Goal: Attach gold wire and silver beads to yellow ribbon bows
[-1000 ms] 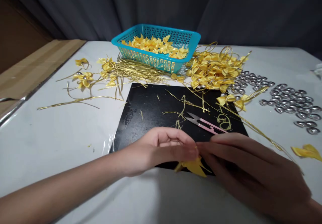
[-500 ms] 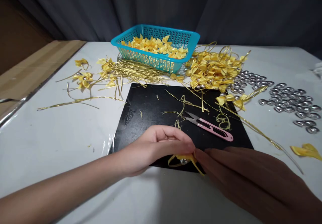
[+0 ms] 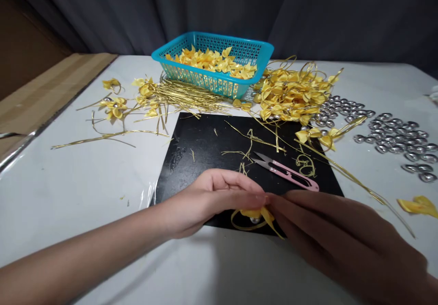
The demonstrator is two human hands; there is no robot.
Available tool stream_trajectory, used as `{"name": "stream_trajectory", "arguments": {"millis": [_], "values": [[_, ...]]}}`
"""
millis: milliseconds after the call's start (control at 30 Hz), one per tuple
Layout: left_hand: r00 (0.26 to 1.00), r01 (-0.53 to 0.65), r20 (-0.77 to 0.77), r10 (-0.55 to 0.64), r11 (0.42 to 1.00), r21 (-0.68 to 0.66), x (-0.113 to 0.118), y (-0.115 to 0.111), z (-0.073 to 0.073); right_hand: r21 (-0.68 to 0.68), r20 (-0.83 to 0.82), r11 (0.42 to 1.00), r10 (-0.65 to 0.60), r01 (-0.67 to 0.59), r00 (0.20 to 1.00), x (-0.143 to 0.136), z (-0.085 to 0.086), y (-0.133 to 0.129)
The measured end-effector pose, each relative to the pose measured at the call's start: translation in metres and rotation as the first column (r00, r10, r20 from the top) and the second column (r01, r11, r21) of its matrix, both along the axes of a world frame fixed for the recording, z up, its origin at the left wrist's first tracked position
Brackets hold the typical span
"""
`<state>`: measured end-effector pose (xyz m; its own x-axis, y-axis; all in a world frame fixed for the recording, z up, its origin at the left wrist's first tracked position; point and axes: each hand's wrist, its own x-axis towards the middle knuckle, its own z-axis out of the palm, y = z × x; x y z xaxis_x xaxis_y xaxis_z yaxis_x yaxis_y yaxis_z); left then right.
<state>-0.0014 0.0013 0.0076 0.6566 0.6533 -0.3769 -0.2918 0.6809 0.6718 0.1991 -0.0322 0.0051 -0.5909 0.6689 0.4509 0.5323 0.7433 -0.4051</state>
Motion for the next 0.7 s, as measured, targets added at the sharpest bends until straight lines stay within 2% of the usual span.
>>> {"name": "stream_trajectory", "arguments": {"millis": [167,333,500,600,700], "values": [[0.999,0.011,-0.041,-0.012,1.000,-0.023,0.001,0.000,0.000,0.008,0.086,1.000,0.021,-0.022,0.996,0.004,0.004,-0.005],[0.998,0.034,-0.045,-0.035,0.999,-0.006,0.001,-0.001,0.000,0.003,-0.055,0.999,0.036,-0.036,0.998,0.001,-0.006,0.001],[0.999,0.014,-0.047,-0.012,1.000,0.028,0.001,0.000,-0.001,0.166,-0.043,0.985,-0.049,0.055,0.998,-0.006,0.000,0.005],[0.999,-0.016,-0.043,0.018,0.999,0.028,0.001,0.001,0.000,0.085,-0.066,0.992,-0.086,0.091,0.994,-0.007,0.006,0.008],[0.999,-0.022,-0.040,0.021,1.000,-0.006,0.001,0.002,0.001,-0.038,-0.167,0.985,-0.172,0.168,0.971,-0.008,0.008,0.012]]}}
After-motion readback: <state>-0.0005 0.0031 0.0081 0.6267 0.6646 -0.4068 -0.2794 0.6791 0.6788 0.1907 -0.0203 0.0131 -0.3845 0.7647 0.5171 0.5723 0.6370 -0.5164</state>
